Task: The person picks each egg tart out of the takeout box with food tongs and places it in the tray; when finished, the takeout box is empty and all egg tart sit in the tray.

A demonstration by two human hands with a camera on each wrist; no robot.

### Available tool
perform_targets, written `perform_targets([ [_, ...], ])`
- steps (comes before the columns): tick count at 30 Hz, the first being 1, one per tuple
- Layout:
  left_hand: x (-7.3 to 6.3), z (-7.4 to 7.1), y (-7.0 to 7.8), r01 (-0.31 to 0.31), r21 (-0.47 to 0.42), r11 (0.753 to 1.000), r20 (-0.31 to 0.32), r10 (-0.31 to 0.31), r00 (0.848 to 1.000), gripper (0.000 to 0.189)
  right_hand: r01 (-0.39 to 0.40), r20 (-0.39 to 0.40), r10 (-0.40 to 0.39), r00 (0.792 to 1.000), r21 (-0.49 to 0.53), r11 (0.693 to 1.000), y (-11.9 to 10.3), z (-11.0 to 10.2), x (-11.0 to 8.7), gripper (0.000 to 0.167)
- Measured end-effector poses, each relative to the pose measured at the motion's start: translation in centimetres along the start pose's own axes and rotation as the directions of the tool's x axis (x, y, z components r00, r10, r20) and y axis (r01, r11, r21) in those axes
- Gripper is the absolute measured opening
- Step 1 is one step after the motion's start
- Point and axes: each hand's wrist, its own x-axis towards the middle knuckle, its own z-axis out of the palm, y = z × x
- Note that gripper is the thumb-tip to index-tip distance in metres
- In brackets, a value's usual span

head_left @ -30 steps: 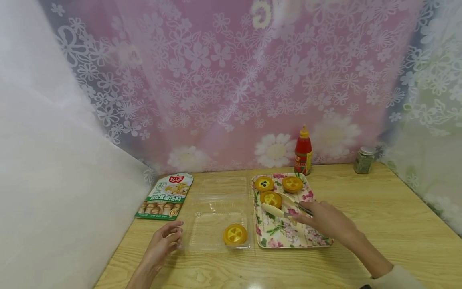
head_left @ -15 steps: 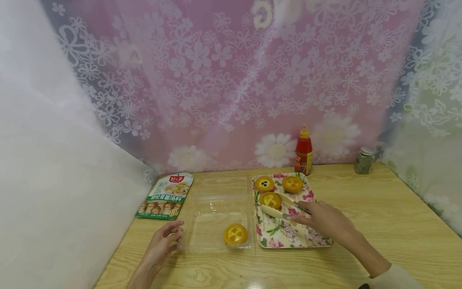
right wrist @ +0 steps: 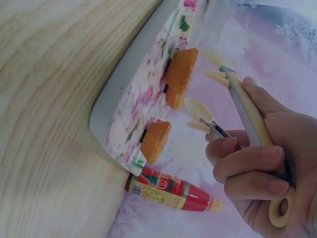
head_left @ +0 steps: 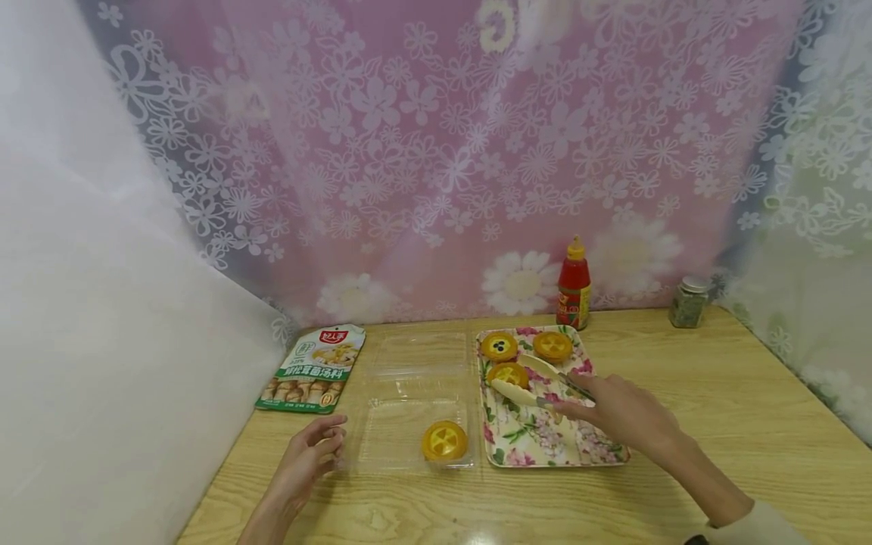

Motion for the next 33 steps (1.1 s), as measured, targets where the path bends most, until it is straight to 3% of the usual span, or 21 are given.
perform_targets([
  [8,-0.1,0.0,-0.1,-0.001,-0.004,1.000,-0.016,0.001,1.000,0.040,0.055,-0.059,-0.056,0.997,-0.024,0.998,0.0,-0.5,-0.4,0.077],
  [16,-0.1,-0.1,0.1,0.000,-0.011,1.000,0.008,0.000,1.000,0.042,0.096,-0.085,-0.100,0.991,-0.052,0.994,-0.7,-1.3,-0.5,0.078],
  [33,0.0,0.1,-0.2,-0.008,-0.019,1.000,-0.012,0.008,1.000,0.040,0.138,-0.049,-0.142,0.989,-0.075,0.988,-3.4,-2.2,-1.6,0.075],
])
